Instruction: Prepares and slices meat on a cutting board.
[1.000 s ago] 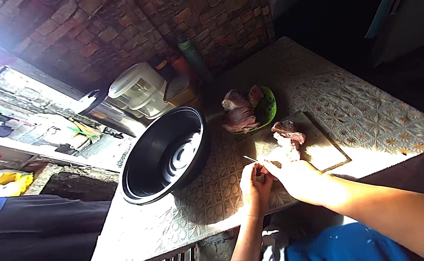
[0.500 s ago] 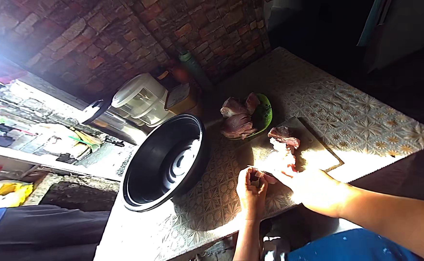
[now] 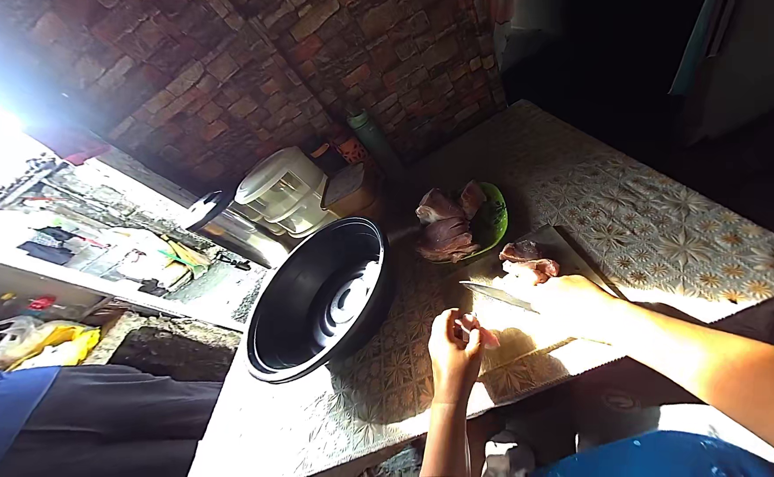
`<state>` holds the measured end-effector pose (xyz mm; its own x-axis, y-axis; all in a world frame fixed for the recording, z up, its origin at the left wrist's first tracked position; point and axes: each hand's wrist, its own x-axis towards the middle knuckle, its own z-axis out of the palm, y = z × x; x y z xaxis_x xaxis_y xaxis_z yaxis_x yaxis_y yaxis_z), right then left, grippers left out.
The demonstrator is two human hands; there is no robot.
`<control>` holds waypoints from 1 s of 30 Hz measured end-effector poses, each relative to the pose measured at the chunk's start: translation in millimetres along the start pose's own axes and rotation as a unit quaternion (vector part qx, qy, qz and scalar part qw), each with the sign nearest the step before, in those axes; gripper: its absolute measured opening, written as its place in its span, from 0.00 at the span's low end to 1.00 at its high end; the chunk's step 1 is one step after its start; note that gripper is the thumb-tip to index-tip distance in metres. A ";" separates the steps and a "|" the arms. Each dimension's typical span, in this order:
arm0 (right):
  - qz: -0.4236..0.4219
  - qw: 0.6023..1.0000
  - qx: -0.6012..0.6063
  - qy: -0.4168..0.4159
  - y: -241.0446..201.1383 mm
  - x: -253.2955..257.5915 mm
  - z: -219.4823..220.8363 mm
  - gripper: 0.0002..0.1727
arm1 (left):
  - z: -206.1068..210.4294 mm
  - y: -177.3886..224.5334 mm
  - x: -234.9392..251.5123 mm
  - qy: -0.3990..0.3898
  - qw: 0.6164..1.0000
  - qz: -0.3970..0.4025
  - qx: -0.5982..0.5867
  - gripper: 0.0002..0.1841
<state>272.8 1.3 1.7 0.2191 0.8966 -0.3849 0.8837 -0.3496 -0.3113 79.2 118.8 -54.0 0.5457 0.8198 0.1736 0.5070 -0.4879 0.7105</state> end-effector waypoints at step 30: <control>-0.057 0.973 0.050 0.218 6.4 -59.8 67.3 0.29 | 0.3 -10.2 -1.6 -0.123 0.992 0.031 0.012 0.21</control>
<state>237.5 -72.9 -35.8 0.2964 0.9534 0.0555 0.8723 -0.2467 -0.4222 73.4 122.3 -61.8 0.7207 0.6920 0.0426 0.4817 -0.5439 0.6871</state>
